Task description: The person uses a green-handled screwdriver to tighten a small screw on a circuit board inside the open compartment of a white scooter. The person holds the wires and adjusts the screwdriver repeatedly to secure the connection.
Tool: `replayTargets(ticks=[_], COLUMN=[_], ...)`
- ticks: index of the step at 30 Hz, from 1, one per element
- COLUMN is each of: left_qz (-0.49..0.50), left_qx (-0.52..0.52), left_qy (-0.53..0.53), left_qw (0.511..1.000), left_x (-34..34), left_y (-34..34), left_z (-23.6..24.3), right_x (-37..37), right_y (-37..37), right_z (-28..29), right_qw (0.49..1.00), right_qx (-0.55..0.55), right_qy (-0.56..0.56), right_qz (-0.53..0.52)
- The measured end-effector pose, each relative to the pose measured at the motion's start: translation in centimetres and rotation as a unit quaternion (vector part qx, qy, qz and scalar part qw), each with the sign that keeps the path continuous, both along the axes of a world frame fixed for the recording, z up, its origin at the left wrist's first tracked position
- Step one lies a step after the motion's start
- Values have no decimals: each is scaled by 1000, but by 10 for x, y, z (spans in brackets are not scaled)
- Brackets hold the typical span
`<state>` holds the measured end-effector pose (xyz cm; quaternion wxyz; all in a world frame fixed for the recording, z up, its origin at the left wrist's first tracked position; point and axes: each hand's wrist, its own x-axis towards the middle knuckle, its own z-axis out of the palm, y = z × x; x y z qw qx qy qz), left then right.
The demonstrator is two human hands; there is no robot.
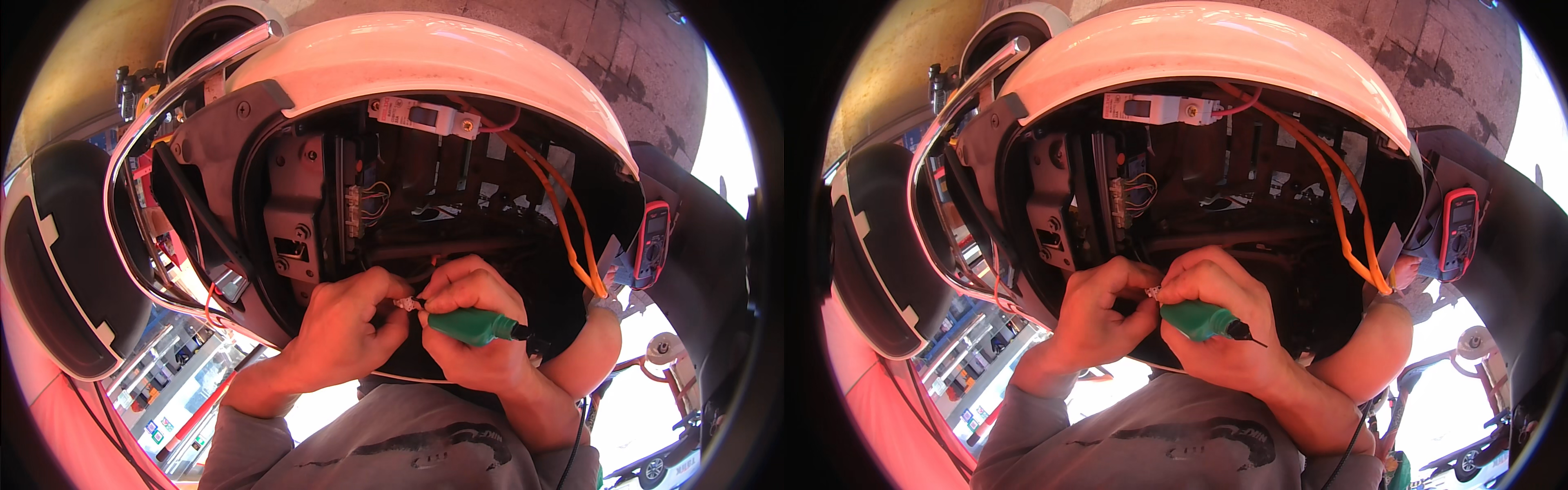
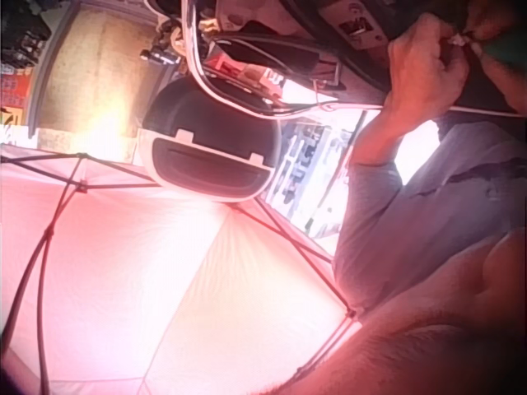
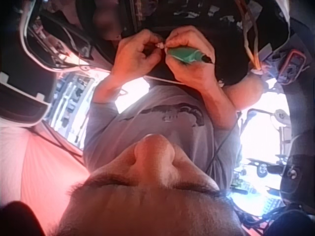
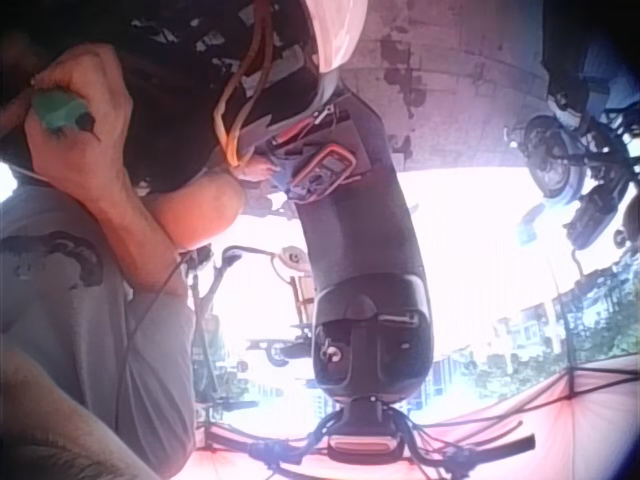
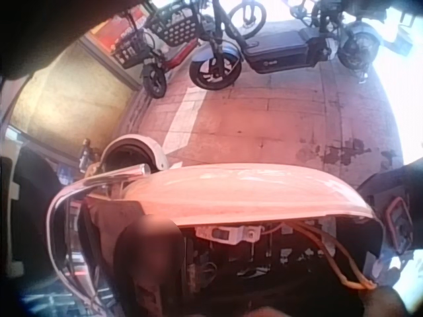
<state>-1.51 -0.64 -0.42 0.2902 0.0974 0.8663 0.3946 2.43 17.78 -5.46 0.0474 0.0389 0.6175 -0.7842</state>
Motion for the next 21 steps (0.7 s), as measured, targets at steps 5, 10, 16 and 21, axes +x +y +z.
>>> replayTargets(ticks=[5,10,16,21], left_qz=[-1,-3,-7,4], left_qx=[-4,-20,-40,-23], left_qy=[-5,-31,-55,-47], left_qw=[1000,999,998,999], left_x=[1,-3,-5,-3], left_y=[1,2,4,5], left_z=[0,4,8,5], right_x=[0,2,2,3], right_y=[-1,-3,-3,1], right_z=[-3,-4,-4,-4], right_qw=[1000,999,999,1000], right_qx=[9,-20,-20,-4], right_qy=[1,-25,-23,-19], right_qz=[-2,-14,-20,3])
